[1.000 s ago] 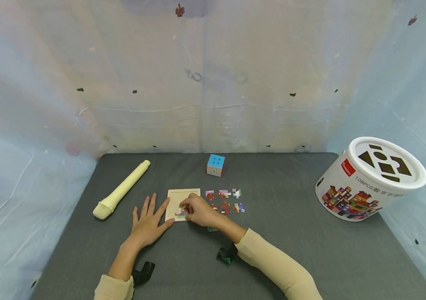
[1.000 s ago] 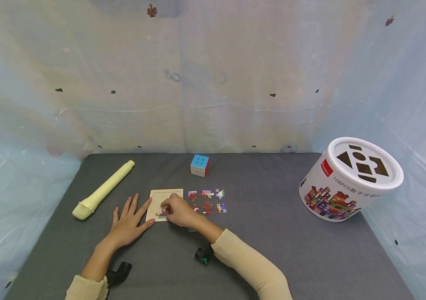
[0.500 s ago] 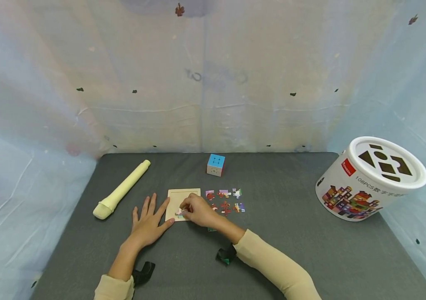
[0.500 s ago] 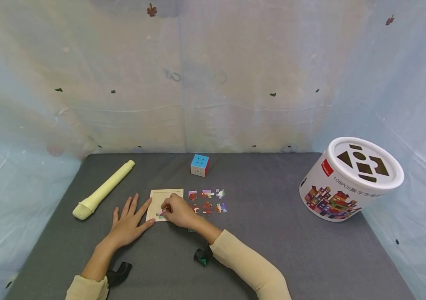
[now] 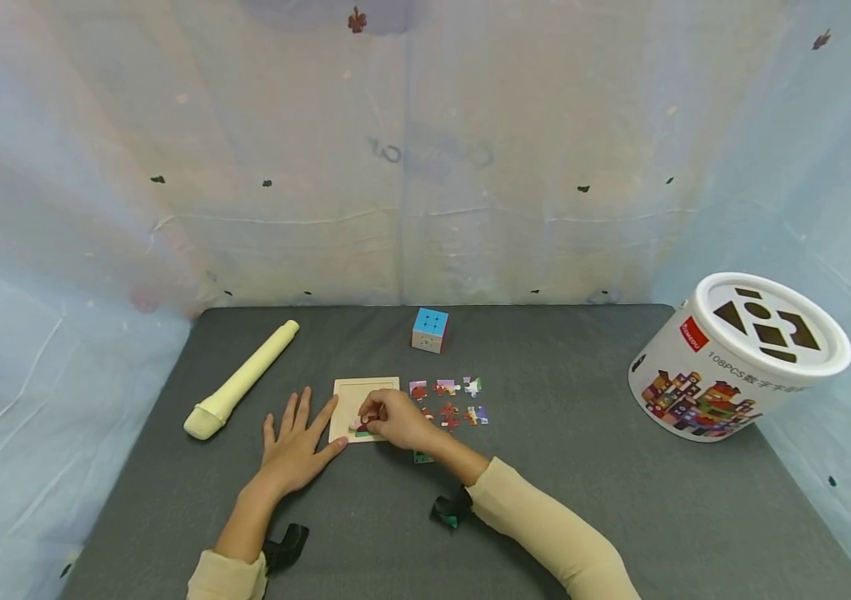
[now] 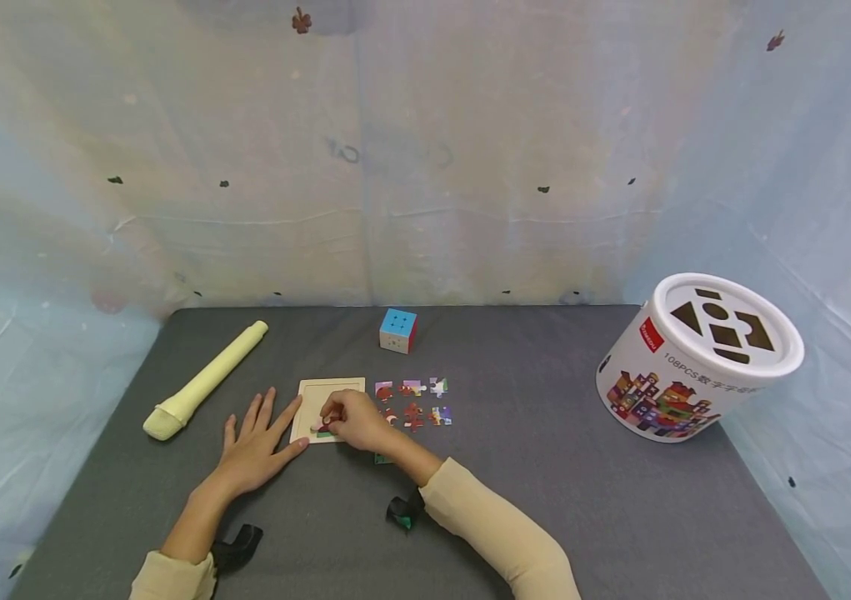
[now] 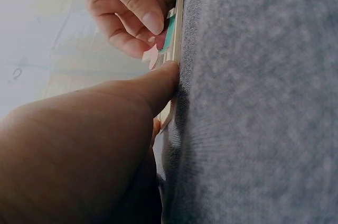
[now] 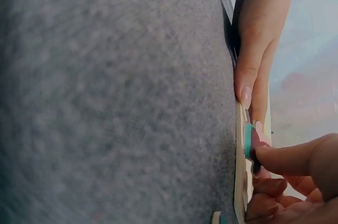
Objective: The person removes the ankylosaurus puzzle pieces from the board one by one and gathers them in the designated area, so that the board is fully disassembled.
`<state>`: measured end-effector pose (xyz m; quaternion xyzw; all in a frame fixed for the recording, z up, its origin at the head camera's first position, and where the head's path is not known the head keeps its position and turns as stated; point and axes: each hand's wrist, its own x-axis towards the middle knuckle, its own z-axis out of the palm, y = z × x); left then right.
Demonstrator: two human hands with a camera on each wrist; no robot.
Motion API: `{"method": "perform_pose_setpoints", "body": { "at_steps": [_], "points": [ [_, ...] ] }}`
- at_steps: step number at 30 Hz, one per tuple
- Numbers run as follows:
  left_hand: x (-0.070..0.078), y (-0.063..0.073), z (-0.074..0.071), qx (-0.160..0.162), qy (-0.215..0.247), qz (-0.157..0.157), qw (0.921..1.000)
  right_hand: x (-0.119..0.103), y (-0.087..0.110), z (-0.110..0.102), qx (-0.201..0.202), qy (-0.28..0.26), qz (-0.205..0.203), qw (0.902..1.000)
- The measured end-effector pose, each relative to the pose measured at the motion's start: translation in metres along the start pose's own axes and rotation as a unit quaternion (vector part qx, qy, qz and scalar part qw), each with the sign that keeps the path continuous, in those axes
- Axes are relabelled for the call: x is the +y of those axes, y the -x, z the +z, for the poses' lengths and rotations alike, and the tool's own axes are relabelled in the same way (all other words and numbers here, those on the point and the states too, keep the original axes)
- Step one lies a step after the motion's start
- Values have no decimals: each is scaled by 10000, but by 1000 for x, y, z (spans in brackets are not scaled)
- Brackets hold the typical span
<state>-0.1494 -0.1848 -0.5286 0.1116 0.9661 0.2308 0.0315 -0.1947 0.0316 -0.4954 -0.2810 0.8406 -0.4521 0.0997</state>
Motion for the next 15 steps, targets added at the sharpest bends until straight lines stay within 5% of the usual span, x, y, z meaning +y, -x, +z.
{"method": "perform_pose_setpoints", "body": {
  "at_steps": [15],
  "points": [
    [-2, -1, 2, -44, -62, -22, 10000, 5, 1, -9, -127, -513, 67, 9986]
  ]
}}
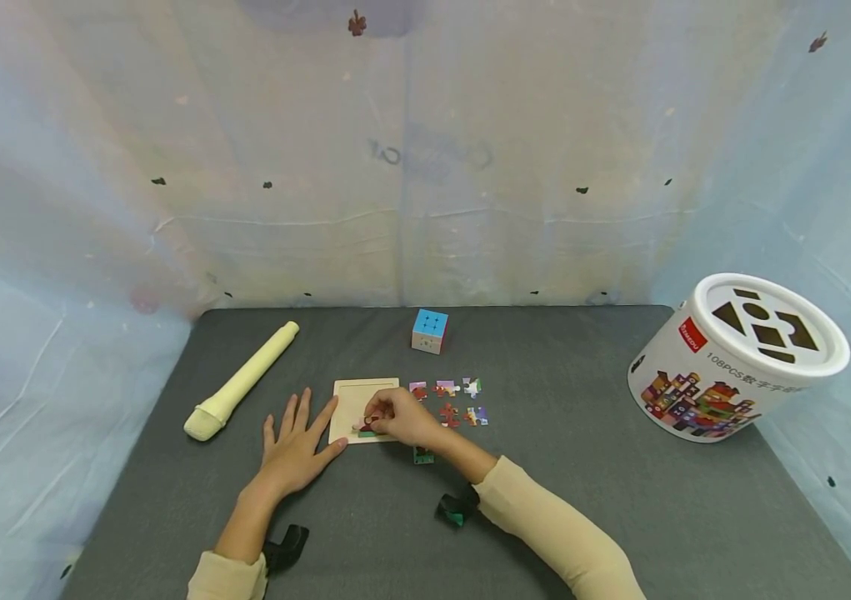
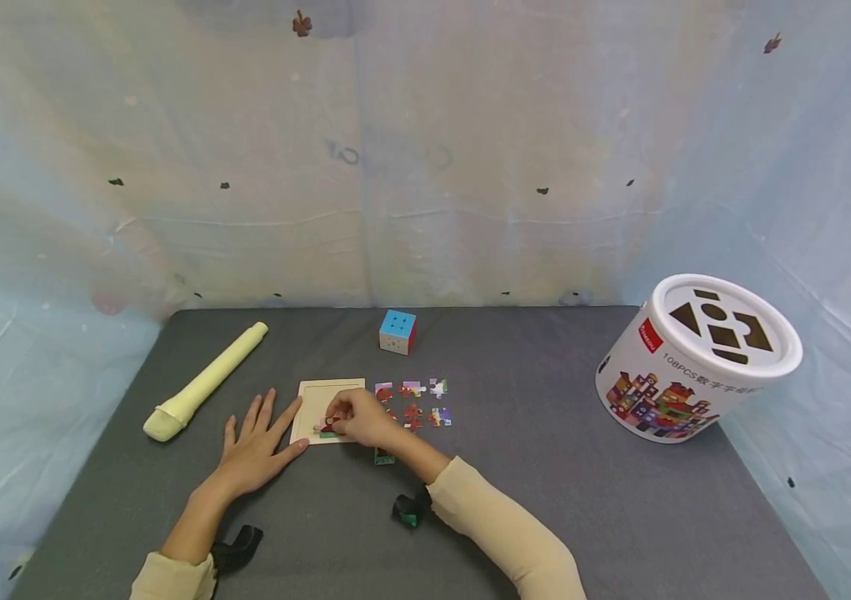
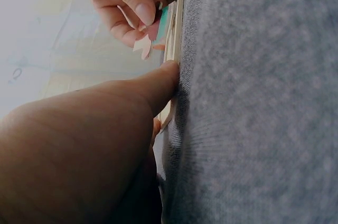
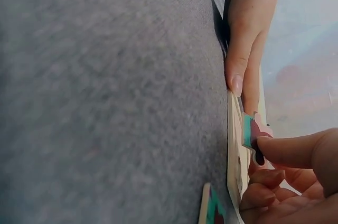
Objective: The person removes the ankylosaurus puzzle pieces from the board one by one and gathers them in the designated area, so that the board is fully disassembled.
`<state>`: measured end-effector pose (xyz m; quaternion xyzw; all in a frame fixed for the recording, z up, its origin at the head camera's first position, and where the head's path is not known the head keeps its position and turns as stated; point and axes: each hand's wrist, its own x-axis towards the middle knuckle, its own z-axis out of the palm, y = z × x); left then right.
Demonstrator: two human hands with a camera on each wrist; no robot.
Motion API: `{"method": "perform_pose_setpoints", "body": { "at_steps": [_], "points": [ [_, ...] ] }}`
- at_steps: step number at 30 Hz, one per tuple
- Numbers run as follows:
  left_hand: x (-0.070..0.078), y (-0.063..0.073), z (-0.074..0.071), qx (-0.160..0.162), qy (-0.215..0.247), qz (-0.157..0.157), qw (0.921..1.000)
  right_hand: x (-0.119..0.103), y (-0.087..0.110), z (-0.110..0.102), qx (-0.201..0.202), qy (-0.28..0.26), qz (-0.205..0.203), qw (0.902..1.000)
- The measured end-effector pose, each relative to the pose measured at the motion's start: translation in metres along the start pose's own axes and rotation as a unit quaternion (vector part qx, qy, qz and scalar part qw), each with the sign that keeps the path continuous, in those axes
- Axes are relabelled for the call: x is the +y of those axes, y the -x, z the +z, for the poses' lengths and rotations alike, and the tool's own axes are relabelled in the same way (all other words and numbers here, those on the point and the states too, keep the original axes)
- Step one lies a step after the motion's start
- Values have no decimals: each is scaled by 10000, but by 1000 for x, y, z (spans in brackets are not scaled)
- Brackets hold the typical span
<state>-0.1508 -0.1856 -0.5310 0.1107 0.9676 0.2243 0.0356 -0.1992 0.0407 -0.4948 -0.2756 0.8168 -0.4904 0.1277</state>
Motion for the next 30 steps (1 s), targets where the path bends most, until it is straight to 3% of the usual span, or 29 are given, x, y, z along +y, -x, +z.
{"method": "perform_pose_setpoints", "body": {
  "at_steps": [6, 13, 21, 30],
  "points": [
    [0, 0, 2, 9, -24, -23, 10000, 5, 14, -10, -127, -72, 78, 9999],
    [0, 1, 2, 25, 29, 13, 10000, 10, 44, -38, -193, -126, -98, 9997],
    [-3, 0, 3, -26, 10, 12, 10000, 20, 84, -71, 18, 367, 68, 9993],
    [1, 2, -1, 29, -6, 6, 10000, 28, 109, -76, 59, 851, 203, 9961]
  ]
}}
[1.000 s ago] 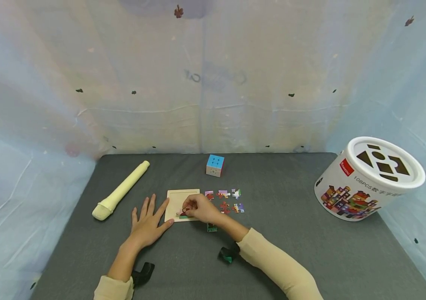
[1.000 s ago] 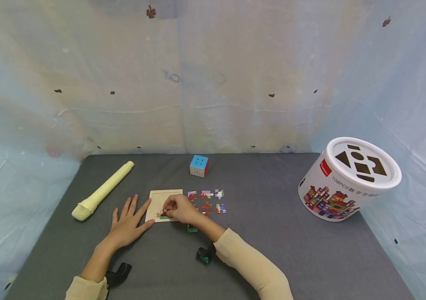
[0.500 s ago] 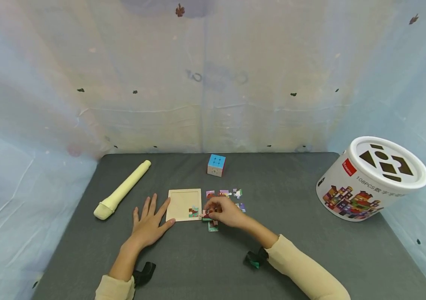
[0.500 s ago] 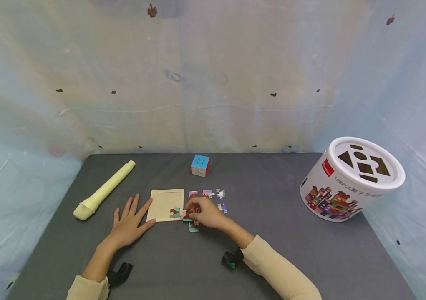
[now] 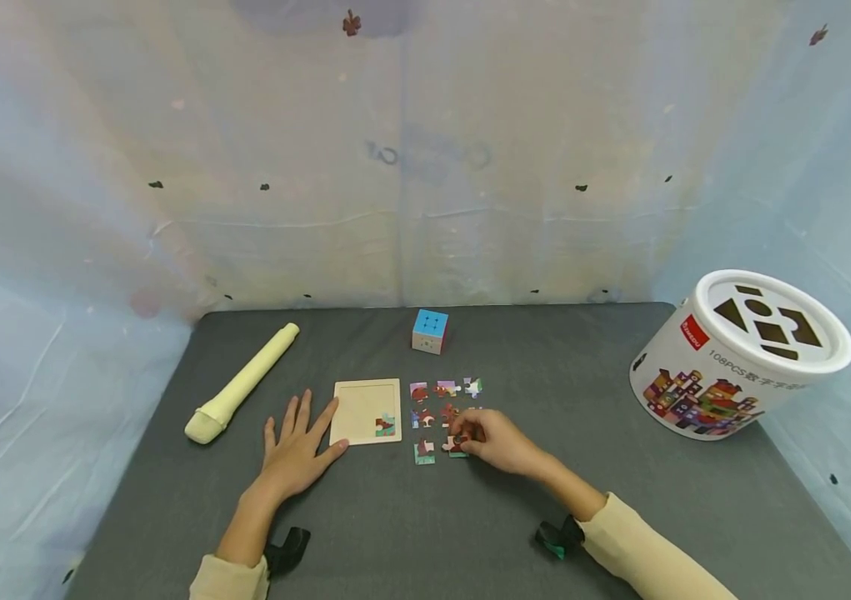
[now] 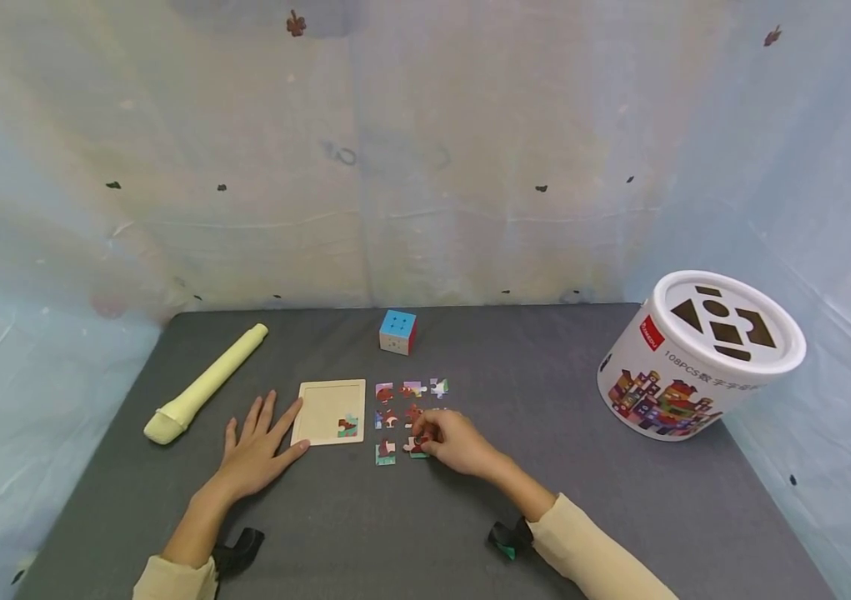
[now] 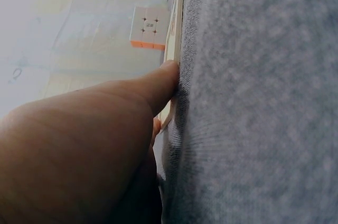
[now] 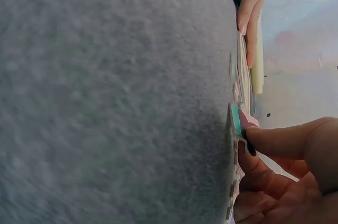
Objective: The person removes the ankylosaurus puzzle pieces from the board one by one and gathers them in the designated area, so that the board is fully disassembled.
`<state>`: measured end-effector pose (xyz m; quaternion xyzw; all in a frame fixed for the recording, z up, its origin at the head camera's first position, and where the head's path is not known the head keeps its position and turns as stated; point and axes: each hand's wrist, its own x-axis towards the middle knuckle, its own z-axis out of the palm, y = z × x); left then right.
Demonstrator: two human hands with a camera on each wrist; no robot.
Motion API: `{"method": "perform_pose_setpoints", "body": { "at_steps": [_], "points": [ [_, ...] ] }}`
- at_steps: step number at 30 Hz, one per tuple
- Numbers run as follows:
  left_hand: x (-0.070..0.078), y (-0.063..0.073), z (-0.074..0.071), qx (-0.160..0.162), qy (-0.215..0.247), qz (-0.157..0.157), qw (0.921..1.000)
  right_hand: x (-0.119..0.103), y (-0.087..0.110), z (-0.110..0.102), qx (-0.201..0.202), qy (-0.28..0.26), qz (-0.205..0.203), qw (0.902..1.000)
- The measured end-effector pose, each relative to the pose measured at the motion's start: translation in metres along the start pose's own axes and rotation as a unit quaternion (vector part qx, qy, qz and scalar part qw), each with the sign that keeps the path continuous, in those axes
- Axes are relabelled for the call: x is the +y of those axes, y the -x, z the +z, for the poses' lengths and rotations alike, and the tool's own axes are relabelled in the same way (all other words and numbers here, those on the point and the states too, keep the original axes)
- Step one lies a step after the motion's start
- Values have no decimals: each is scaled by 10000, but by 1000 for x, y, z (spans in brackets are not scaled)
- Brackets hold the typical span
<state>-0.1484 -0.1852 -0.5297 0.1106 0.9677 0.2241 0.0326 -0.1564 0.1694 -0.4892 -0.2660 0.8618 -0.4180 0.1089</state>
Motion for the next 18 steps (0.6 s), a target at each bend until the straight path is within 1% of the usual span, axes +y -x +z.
{"method": "perform_pose_setpoints", "body": {
  "at_steps": [4, 7, 10, 14, 18],
  "points": [
    [5, 2, -4, 117, 88, 55, 9999, 0, 2, 3, 71, 537, -178, 9984],
    [6, 2, -5, 169, 134, 79, 9997, -1, 2, 6, 174, 929, -390, 9948],
    [6, 2, -5, 73, 43, 4, 10000, -2, 2, 9, 275, 1260, -495, 9904],
    [6, 1, -6, -34, -13, -42, 10000, -3, 3, 11, 354, 1575, -518, 9855],
    [6, 1, -7, -1, 36, -9, 10000, -3, 3, 11, 395, 1761, -572, 9819]
  ]
}}
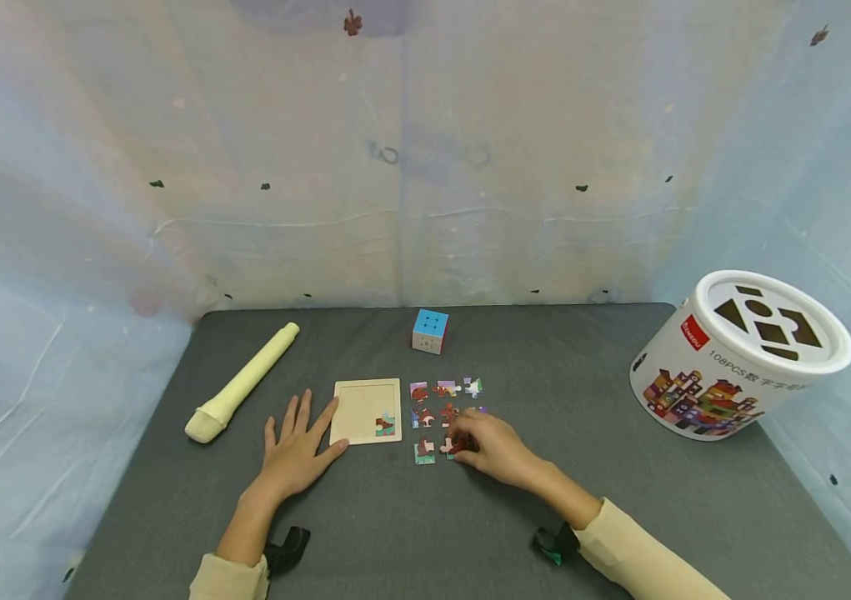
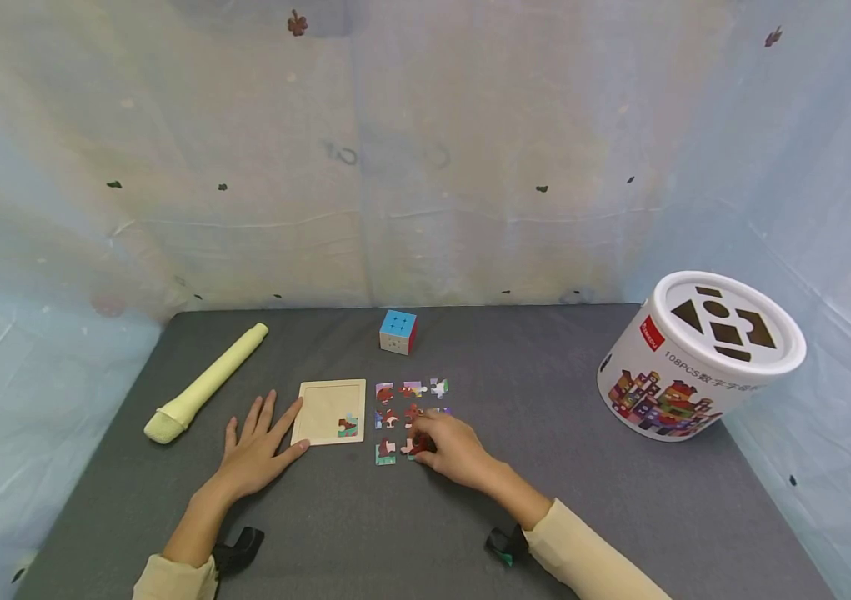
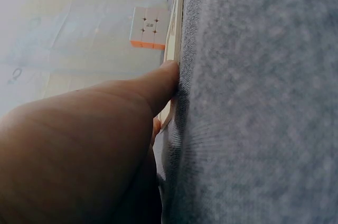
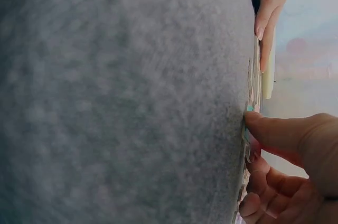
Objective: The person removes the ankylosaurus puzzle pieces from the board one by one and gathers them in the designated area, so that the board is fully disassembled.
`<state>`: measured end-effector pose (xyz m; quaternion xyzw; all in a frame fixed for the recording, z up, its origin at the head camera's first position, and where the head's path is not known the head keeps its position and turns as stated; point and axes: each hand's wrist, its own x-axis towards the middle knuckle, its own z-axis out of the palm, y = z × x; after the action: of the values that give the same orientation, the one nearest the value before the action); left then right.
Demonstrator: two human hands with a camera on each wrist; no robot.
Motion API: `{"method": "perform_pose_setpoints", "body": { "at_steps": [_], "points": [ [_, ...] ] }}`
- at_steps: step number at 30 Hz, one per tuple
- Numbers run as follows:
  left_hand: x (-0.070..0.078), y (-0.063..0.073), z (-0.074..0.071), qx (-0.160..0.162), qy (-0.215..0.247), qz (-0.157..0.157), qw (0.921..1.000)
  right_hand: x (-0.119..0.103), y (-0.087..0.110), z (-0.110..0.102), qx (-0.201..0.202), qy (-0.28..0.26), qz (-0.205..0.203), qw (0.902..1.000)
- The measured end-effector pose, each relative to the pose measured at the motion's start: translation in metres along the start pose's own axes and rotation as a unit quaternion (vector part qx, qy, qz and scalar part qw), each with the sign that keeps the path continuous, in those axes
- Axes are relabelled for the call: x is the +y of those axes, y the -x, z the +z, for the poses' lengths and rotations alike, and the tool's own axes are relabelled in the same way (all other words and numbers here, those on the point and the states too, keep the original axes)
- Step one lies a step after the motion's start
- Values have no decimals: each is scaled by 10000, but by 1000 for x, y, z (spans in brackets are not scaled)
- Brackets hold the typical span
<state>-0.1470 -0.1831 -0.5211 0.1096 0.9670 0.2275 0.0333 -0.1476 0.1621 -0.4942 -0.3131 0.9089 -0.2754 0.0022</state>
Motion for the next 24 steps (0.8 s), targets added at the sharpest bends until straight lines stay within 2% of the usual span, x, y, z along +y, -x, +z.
{"method": "perform_pose_setpoints", "body": {
  "at_steps": [3, 7, 24],
  "points": [
    [-1, 1, 1, 91, 113, 80, 9999, 0, 0, 0, 4, 78, -85, 9999],
    [-2, 1, 2, 29, 89, 70, 9999, 1, 1, 1, 26, 101, -176, 9998],
    [-6, -1, 8, 28, 55, 25, 10000, 2, 3, 1, -35, 26, -167, 9999]
  ]
}}
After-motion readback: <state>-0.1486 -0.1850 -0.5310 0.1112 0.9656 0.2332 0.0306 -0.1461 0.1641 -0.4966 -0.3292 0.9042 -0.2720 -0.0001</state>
